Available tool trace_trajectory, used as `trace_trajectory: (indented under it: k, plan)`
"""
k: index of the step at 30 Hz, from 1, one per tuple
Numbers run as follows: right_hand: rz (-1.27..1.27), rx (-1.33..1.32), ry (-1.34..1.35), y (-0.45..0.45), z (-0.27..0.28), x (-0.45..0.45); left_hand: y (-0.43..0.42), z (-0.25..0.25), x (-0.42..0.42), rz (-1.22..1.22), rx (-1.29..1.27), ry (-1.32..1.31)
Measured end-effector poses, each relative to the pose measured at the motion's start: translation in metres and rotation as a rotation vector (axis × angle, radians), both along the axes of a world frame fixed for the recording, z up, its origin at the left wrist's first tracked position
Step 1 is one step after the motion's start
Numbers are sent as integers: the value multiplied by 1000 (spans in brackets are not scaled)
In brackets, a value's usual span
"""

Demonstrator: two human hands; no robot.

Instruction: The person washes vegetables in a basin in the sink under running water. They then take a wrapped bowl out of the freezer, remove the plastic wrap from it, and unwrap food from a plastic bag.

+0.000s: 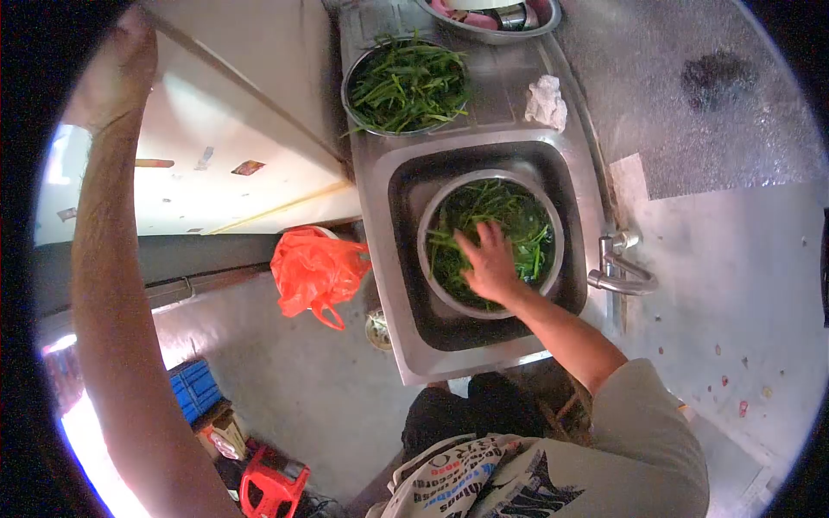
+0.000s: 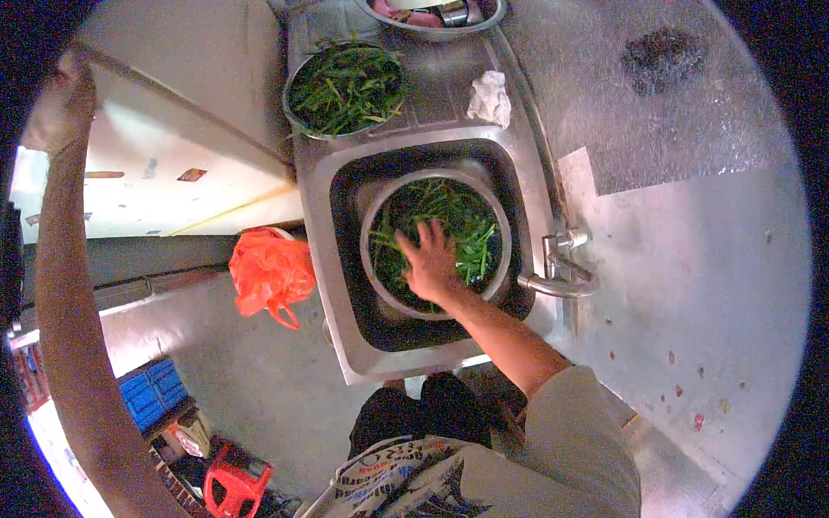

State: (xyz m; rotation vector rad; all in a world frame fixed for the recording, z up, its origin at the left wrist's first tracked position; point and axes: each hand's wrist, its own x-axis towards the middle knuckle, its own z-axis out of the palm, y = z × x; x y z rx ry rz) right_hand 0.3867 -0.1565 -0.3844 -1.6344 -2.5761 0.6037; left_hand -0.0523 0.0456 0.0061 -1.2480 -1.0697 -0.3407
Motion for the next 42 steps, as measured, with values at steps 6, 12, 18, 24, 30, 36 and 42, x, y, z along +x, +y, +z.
trace_trajectory:
  k: [6,12,18,24,30,36,42]
  plan:
    - [41,-261,-168,14,-72,6,-3,-1,12,-27,18,2]
    - [-308,-259,99,51,-25,19,-4,-3,19,-60,37,-23]
    - [-353,-231,-12,93,-33,4,-6,-7,30,-93,48,-35]
    - [-397,-62,137,94,-53,2,-10,-11,40,-128,61,-47]
    - [-300,102,404,66,20,19,-15,-14,43,-152,67,-58]
    - [-268,196,76,18,1,36,-16,-17,45,-174,60,-82]
    - [-301,-69,-154,-3,-91,32,-16,-16,42,-154,47,-76]
